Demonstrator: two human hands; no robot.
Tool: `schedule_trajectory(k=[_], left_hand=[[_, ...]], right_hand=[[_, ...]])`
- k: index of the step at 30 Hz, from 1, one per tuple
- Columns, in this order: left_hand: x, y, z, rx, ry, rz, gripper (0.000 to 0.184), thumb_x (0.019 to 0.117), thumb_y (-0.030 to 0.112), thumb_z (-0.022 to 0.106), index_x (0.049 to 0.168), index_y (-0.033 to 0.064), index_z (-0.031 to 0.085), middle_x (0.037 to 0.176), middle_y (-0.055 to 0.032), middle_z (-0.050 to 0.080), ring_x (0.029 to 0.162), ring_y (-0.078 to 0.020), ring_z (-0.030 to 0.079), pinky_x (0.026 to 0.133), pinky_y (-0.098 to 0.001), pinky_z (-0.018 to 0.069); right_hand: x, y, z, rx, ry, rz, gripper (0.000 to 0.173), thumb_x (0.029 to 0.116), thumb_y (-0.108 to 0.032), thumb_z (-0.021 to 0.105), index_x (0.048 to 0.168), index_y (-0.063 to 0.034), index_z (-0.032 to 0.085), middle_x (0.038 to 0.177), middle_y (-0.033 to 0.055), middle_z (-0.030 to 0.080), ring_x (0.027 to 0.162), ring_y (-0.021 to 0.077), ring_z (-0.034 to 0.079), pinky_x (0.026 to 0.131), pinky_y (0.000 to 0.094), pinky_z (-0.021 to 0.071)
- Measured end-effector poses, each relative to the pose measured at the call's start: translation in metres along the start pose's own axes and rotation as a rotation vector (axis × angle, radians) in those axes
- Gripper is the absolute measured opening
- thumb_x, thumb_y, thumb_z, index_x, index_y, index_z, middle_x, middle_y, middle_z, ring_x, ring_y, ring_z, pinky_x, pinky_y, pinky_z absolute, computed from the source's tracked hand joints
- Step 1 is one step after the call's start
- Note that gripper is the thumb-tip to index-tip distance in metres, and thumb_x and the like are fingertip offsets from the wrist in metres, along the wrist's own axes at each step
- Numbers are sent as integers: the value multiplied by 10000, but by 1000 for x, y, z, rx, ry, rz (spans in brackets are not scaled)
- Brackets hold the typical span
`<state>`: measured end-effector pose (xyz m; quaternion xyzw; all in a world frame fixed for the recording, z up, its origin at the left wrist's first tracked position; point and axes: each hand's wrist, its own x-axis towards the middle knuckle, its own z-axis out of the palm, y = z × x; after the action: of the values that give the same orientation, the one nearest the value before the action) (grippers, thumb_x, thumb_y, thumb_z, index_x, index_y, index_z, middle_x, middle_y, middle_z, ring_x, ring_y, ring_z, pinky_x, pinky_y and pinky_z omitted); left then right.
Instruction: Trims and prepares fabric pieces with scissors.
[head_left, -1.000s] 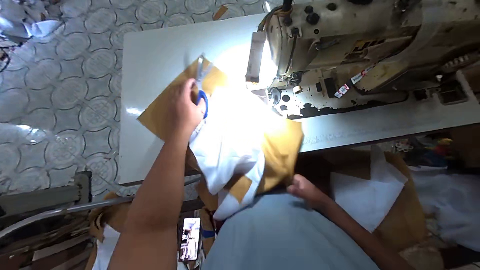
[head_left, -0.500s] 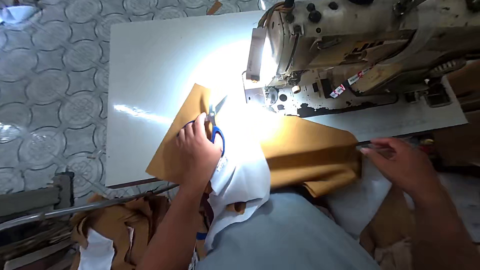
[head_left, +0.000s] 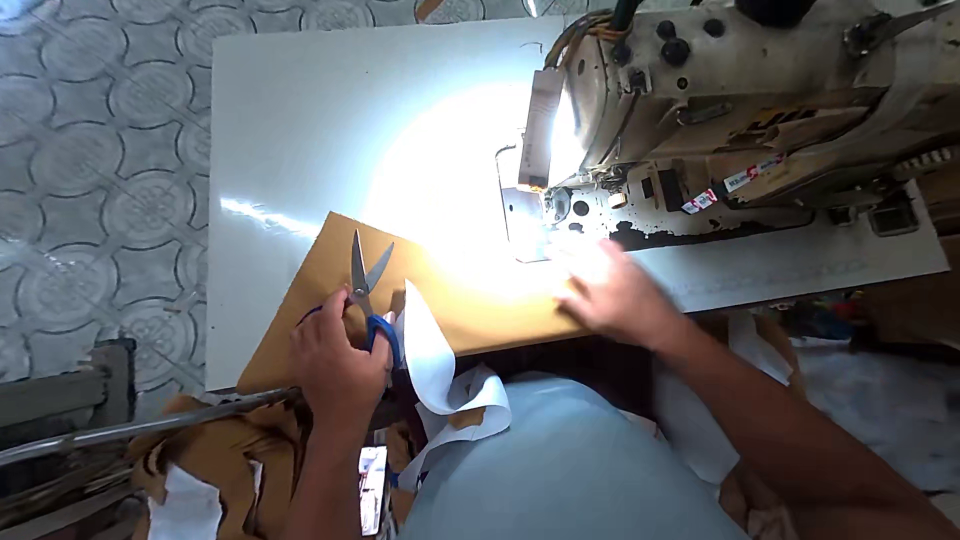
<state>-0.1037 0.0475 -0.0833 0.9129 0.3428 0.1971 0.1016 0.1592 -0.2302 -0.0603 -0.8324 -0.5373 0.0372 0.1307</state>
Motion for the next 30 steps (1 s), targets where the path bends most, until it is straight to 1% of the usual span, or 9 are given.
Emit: schedule_trajectory(k=[4,8,12,14,17,21,24,27,30], left_hand=[[11,-4,3,-21,-21,24,631,936,443,641,1407,30,559,1246,-264,650,1179,-467,595,1038,-599,422],[39,-6,3,-36,-87,25,647,946,427,628,1445,31,515,1297,-299,614,1227,-494,567,1071,-639,395],[58,-11,6,-36,-93,2,665,951,436,608,1480,54,479,1323,-303,591,1261,-498,543,1082,-655,375],[65,-15,7,-47,-96,-9,676,968,458,602,1487,45,470,1331,-297,588,1269,-488,540,1084,-640,378],[79,-27,10,-69,-81,-7,680,968,461,614,1479,34,474,1332,-279,598,1268,-461,553,1074,-625,396],[120,-47,7,-65,-134,-13,663,990,418,606,1499,24,444,1388,-273,563,1290,-455,541,1080,-633,400],[161,-58,4,-37,-167,-56,667,1005,404,616,1506,4,432,1393,-306,551,1313,-471,521,1113,-626,374],[196,-57,10,-6,-177,-77,664,991,411,626,1506,37,435,1404,-284,550,1331,-457,508,1122,-628,362],[205,-51,21,10,-113,-131,633,976,389,625,1495,67,459,1395,-242,579,1326,-408,533,1122,-592,378]], right_hand=[[-52,76,-35,-87,75,460,612,1080,-475,392,1476,-33,540,1511,207,526,1440,417,443,1177,614,345],[-14,53,-25,104,121,264,447,1054,-352,475,1379,-102,654,1469,137,578,1373,296,539,1149,504,435],[68,58,-28,-9,-19,323,423,1049,-356,517,1205,-8,700,1257,244,665,1265,406,590,1076,588,436],[99,49,-66,27,-247,623,474,1045,-254,562,1331,124,575,1392,365,543,1381,503,458,1117,671,314],[97,60,-75,13,-127,671,472,1034,-211,576,1395,92,550,1435,364,513,1406,515,428,1119,726,273],[-34,36,-64,653,-204,401,233,991,-245,614,1079,-43,691,880,85,715,724,175,692,651,383,612],[-102,10,-6,921,-646,476,544,910,-453,729,1285,-61,691,1057,60,753,871,138,715,811,364,608],[-71,-31,64,711,-723,739,803,830,-699,721,1317,-64,669,1219,182,709,1184,331,657,1028,622,483],[-18,-66,117,800,-769,489,728,928,-717,568,1364,-139,647,1381,142,637,1355,280,551,1137,590,405]])
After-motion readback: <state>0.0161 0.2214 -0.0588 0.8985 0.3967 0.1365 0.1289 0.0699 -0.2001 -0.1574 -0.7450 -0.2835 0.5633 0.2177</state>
